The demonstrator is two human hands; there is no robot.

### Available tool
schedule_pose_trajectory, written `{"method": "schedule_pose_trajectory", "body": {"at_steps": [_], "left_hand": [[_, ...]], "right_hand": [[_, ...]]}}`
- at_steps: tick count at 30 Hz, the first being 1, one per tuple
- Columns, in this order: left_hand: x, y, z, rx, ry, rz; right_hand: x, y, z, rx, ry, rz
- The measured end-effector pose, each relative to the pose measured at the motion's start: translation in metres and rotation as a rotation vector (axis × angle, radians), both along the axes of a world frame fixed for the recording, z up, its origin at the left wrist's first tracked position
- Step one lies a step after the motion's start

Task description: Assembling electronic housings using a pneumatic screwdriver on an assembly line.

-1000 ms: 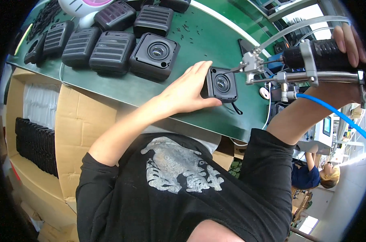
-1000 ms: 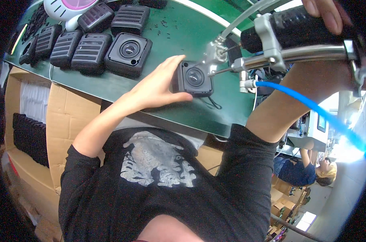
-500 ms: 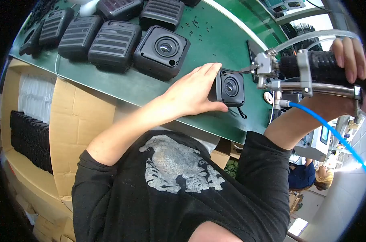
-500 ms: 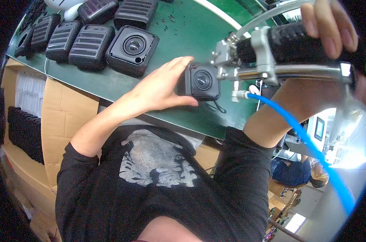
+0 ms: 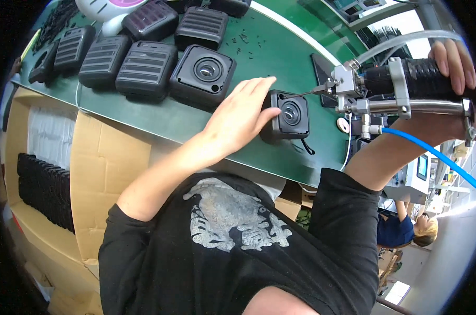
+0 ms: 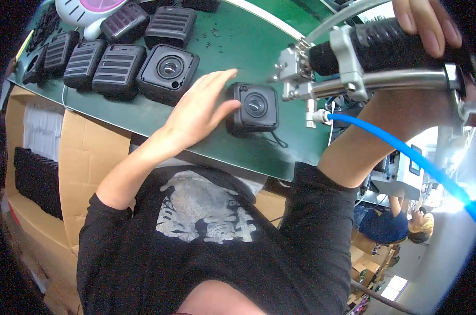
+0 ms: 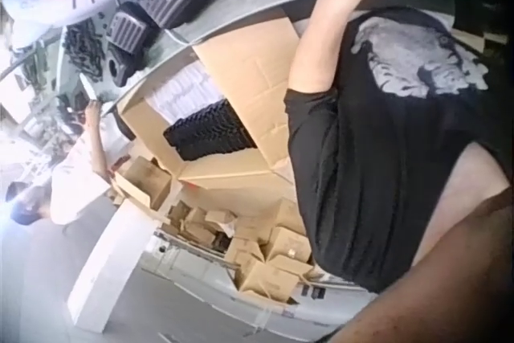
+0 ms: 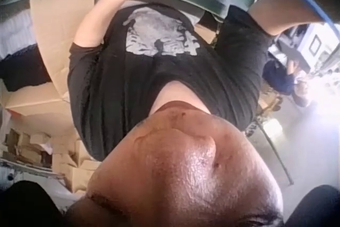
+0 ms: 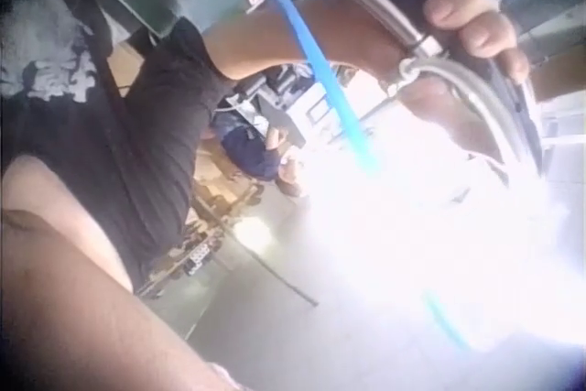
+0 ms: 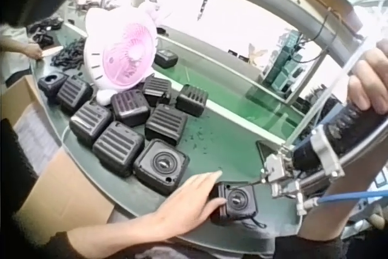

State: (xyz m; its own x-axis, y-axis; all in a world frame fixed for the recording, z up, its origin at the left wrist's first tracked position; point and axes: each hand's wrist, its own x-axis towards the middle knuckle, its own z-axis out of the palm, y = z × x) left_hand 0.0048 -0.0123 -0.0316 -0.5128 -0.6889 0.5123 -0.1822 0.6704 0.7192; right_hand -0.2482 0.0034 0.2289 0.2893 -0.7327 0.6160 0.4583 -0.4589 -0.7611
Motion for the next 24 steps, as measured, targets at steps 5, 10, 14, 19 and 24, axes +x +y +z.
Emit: {"method": "schedule_pose_trajectory", "body": {"at_steps": [5, 10, 14, 19, 24], "left_hand": [[-0.004, 0.003, 0.010, -0.044, 0.111, -0.032], [-0.001, -0.001, 0.007, -0.124, 0.215, -0.081], [-0.002, -0.009, 0.015, -0.185, 0.084, -0.074], [-0.019, -0.063, 0.039, -0.513, -0.471, 0.328], [-0.014, -0.022, 0.033, -0.271, -0.497, 0.048]], "right_hand": [[0.038, 0.008, -0.012, 0.014, 0.009, -0.025], [0.032, 0.014, -0.005, 0.030, 0.021, -0.059], [0.062, 0.017, -0.010, 0.030, 0.031, -0.100], [0.042, 0.013, 0.008, 0.028, 0.045, -0.123], [0.032, 0.009, 0.014, -0.041, 0.230, -0.161]]}}
